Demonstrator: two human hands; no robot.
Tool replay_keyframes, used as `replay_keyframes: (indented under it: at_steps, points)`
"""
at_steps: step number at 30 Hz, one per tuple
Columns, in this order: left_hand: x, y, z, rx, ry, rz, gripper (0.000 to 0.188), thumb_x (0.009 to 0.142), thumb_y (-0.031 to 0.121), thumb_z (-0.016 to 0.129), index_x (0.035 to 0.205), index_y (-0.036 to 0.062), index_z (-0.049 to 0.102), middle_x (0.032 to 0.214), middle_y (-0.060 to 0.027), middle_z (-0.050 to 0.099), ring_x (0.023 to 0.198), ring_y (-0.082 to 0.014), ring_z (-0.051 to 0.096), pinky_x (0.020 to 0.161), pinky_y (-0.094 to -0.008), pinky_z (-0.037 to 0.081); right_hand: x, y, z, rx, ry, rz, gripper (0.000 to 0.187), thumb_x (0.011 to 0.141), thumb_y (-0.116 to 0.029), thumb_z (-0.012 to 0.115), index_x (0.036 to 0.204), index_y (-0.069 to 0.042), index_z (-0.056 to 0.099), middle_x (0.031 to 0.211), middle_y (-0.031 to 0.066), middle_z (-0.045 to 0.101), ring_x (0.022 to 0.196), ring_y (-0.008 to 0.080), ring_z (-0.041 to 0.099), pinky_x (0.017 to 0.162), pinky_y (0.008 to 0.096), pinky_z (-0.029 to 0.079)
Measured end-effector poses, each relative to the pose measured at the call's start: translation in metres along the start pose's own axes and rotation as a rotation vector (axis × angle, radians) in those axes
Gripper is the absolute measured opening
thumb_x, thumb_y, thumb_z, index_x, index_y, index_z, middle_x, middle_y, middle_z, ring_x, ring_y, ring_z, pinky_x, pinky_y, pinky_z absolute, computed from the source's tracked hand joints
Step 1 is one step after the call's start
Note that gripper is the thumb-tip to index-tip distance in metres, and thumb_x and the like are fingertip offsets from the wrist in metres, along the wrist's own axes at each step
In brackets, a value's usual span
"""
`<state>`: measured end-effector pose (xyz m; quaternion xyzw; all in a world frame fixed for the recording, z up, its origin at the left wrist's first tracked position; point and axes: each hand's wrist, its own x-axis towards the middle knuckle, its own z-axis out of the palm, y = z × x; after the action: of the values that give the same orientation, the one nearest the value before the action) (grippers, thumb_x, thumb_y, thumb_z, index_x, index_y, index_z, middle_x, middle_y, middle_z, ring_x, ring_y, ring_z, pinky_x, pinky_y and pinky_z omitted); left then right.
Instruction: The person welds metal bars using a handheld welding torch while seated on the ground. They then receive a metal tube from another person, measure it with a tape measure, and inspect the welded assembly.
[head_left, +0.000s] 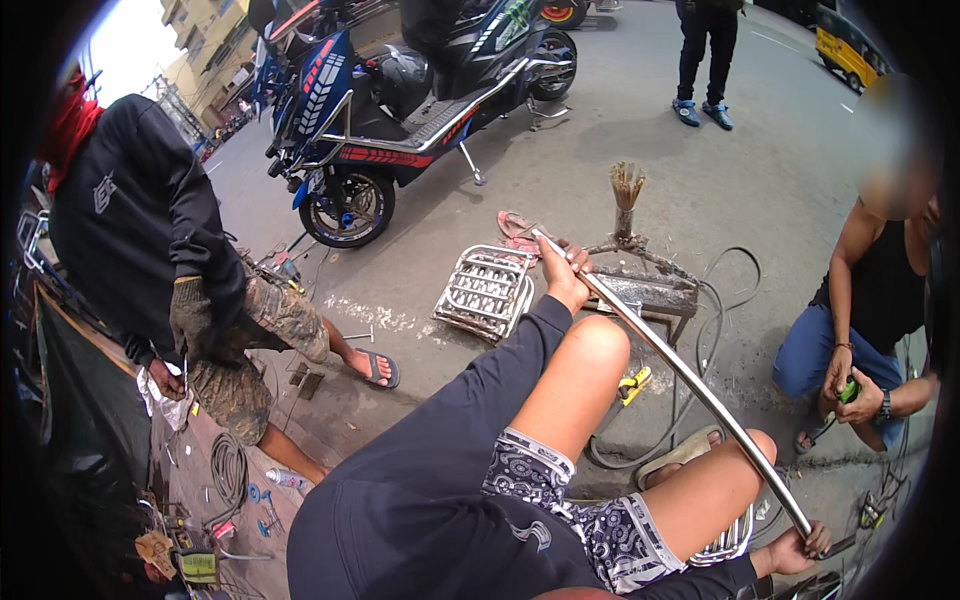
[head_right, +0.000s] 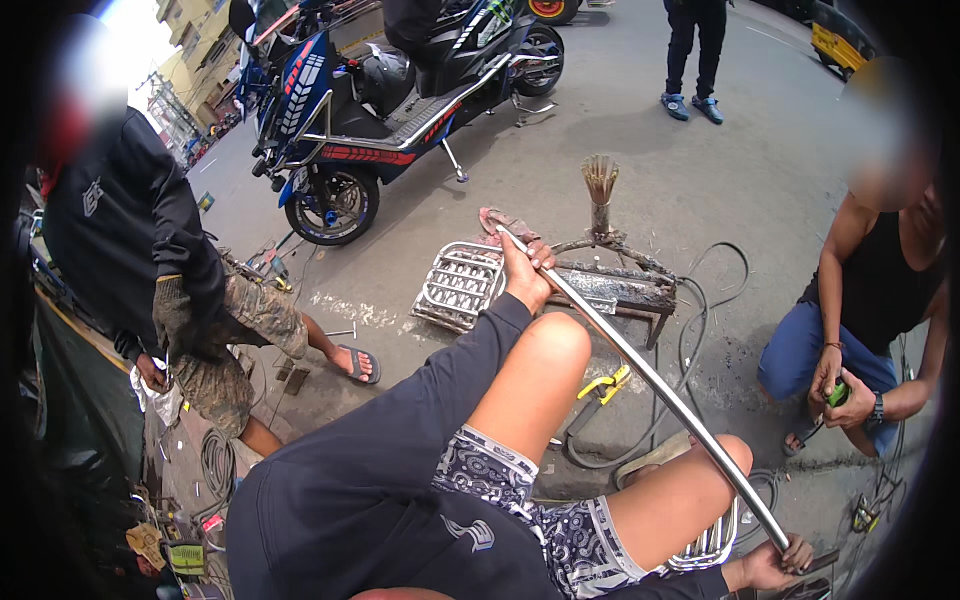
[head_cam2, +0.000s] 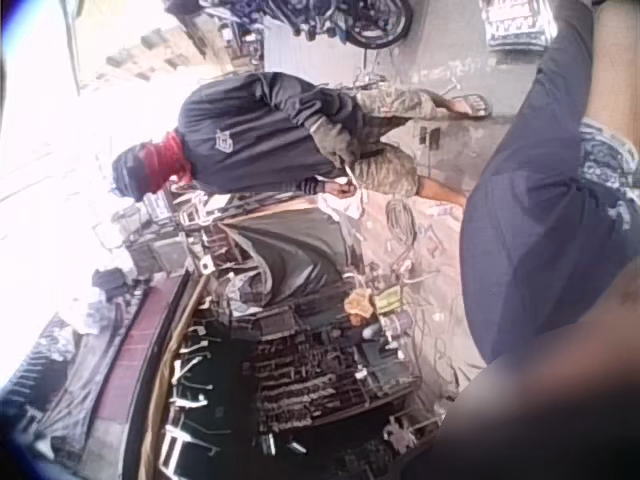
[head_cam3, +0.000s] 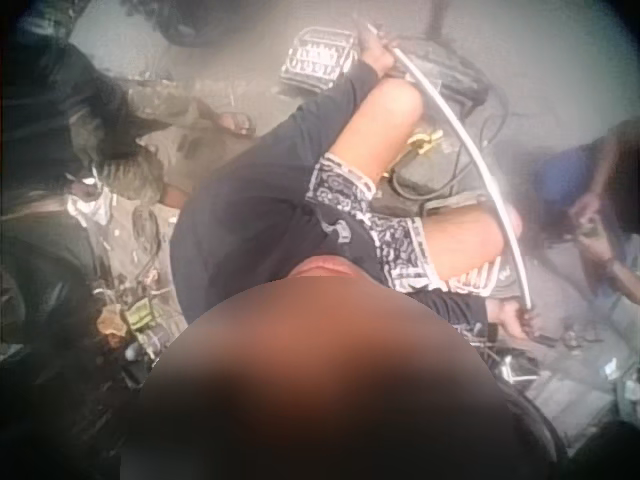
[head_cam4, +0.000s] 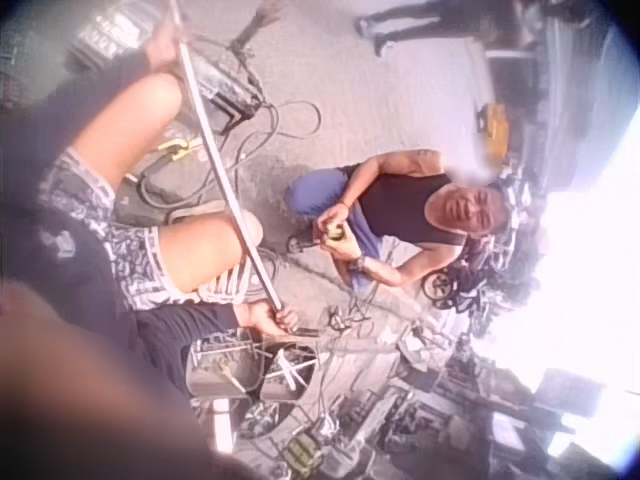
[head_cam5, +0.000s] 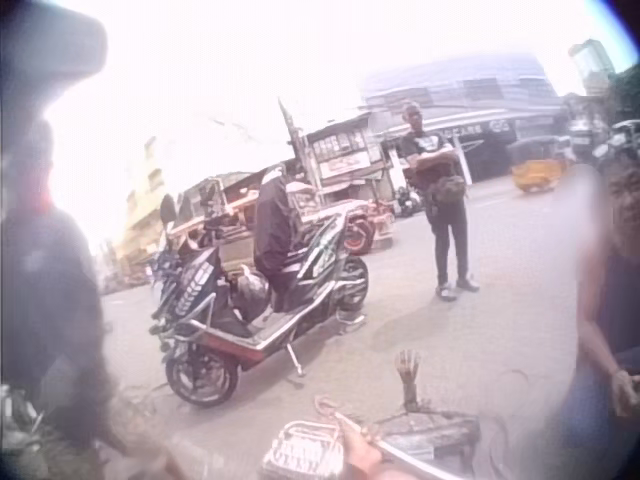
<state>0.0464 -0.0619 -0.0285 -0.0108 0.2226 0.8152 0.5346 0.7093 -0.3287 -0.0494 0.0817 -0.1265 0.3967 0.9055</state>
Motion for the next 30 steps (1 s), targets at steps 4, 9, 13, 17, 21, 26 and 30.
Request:
replay_keyframes:
  at_steps: [4,9,13,17,21,26,30]
  points:
    - [0.006,0.024,-0.002,0.136,-0.235,0.005,0.053,0.104,0.064,0.047,0.084,0.0156,0.049,0.06,0.0034,0.037,0.047,-0.0092,0.032,0.045,-0.0246,0.03,-0.024,0.043,0.038,0.025,-0.017,-0.026,0.029,0.109,-0.03,0.045,0.086,-0.012,0.045,0.066,-0.0042,0.033,0.055,0.0086,0.032,0.053,0.027,0.032]
    - [0.004,0.021,0.033,0.257,-0.232,0.175,0.057,0.105,0.061,0.042,0.082,0.01,0.053,0.06,-0.0046,0.042,0.053,-0.0169,0.043,0.056,-0.0351,0.041,-0.033,0.057,0.06,-0.047,0.254,-0.204,0.051,0.102,-0.062,0.054,0.081,-0.016,0.048,0.059,-0.0081,0.028,0.048,0.0068,0.027,0.047,0.0253,0.028]
    - [-0.006,-0.038,0.055,0.502,-0.162,0.366,0.058,0.1,0.066,0.051,0.086,0.0101,0.057,0.063,-0.0086,0.054,0.057,-0.0237,0.054,0.068,-0.0455,0.052,-0.047,0.055,0.071,-0.189,0.412,-0.302,0.048,0.096,-0.058,0.069,0.082,-0.019,0.044,0.057,-0.0097,0.027,0.046,0.0061,0.03,0.046,0.0248,0.029]
    - [-0.031,-0.09,0.077,0.45,-0.359,0.153,0.057,0.101,0.065,0.05,0.084,0.0108,0.058,0.065,-0.0081,0.056,0.057,-0.0242,0.055,0.069,-0.0457,0.052,-0.072,0.045,0.056,-0.284,0.596,-0.399,0.056,0.089,-0.069,0.07,0.088,-0.019,0.046,0.061,-0.0103,0.035,0.051,0.0054,0.038,0.056,0.0271,0.04]
    - [-0.051,-0.098,0.11,0.333,-0.522,-0.026,0.057,0.102,0.064,0.049,0.081,0.0115,0.058,0.067,-0.0077,0.057,0.057,-0.0247,0.055,0.07,-0.0459,0.052,-0.111,0.041,0.058,-0.159,0.646,-0.481,0.05,0.093,-0.064,0.068,0.097,-0.018,0.048,0.074,0.0007,0.048,0.068,0.0188,0.052,0.065,0.0363,0.047]
    - [-0.031,-0.086,0.158,0.028,-0.776,-0.322,0.057,0.102,0.063,0.047,0.078,0.0124,0.058,0.069,-0.0071,0.059,0.057,-0.0254,0.056,0.072,-0.0461,0.053,-0.168,0.05,0.155,-0.197,0.379,-0.422,0.026,0.103,-0.043,0.063,0.098,-0.017,0.062,0.084,0.0016,0.064,0.092,0.0226,0.066,0.089,0.0443,0.055]
    - [-0.035,-0.109,0.189,-0.249,-1.044,-0.755,0.058,0.103,0.063,0.046,0.076,0.0131,0.058,0.071,-0.0067,0.061,0.058,-0.0259,0.057,0.073,-0.0463,0.053,-0.207,0.077,0.257,-0.395,-0.005,-0.349,0.031,0.107,-0.048,0.054,0.104,-0.016,0.057,0.084,0.0062,0.065,0.099,0.0286,0.068,0.102,0.052,0.051]
